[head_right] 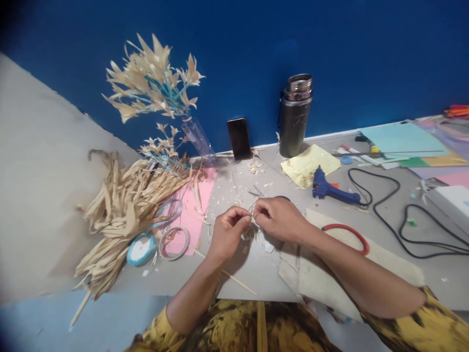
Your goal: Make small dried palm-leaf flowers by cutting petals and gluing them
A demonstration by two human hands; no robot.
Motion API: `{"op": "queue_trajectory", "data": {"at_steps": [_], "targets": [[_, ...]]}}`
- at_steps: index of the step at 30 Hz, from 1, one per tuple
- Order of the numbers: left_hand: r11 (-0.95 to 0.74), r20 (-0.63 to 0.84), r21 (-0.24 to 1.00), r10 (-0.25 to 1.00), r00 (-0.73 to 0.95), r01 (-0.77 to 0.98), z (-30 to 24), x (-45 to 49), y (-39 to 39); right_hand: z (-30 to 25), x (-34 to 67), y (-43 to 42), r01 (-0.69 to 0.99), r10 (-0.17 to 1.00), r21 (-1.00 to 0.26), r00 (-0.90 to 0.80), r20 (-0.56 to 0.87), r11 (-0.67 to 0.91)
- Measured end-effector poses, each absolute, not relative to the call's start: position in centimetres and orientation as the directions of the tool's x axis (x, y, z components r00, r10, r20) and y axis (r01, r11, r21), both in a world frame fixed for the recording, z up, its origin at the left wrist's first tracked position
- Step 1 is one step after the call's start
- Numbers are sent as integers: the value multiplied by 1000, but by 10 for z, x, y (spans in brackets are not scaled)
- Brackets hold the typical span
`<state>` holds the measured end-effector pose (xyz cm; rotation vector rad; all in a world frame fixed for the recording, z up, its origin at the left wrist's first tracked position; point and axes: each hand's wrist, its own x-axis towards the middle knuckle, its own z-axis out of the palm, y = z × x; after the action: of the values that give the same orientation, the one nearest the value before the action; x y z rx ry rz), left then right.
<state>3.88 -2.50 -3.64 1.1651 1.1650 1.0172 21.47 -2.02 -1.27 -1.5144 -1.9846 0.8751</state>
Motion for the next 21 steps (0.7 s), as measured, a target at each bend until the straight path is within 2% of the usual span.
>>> {"op": "queue_trajectory", "data": {"at_steps": [2, 4, 7, 10, 13, 17, 21], "targets": [[-14, 0, 995, 991, 134, 101, -37, 39, -28, -13, 215, -20, 682, 965, -706, -261, 8, 191], [-57, 43, 992, 991, 125, 112, -38, 39, -29, -12, 215, -20, 651, 967, -739, -256, -1, 172], [131, -110, 983, 982, 155, -129, -40, 40, -27, -8, 213, -22, 495, 963, -861, -268, -19, 121], [385, -269, 830, 910, 316, -403, -40, 41, -24, -7, 208, -25, 360, 954, -924, -298, 17, 129], [474, -299, 735, 869, 395, -485, -40, 43, -24, -10, 204, -25, 264, 965, -958, -261, 41, 111], [430, -275, 793, 885, 375, -432, -38, 43, -26, -15, 206, -23, 196, 982, -979, -185, 27, 64], [249, -182, 938, 946, 269, -242, -32, 41, -27, -14, 210, -22, 189, 985, -982, -172, -22, 11]]}}
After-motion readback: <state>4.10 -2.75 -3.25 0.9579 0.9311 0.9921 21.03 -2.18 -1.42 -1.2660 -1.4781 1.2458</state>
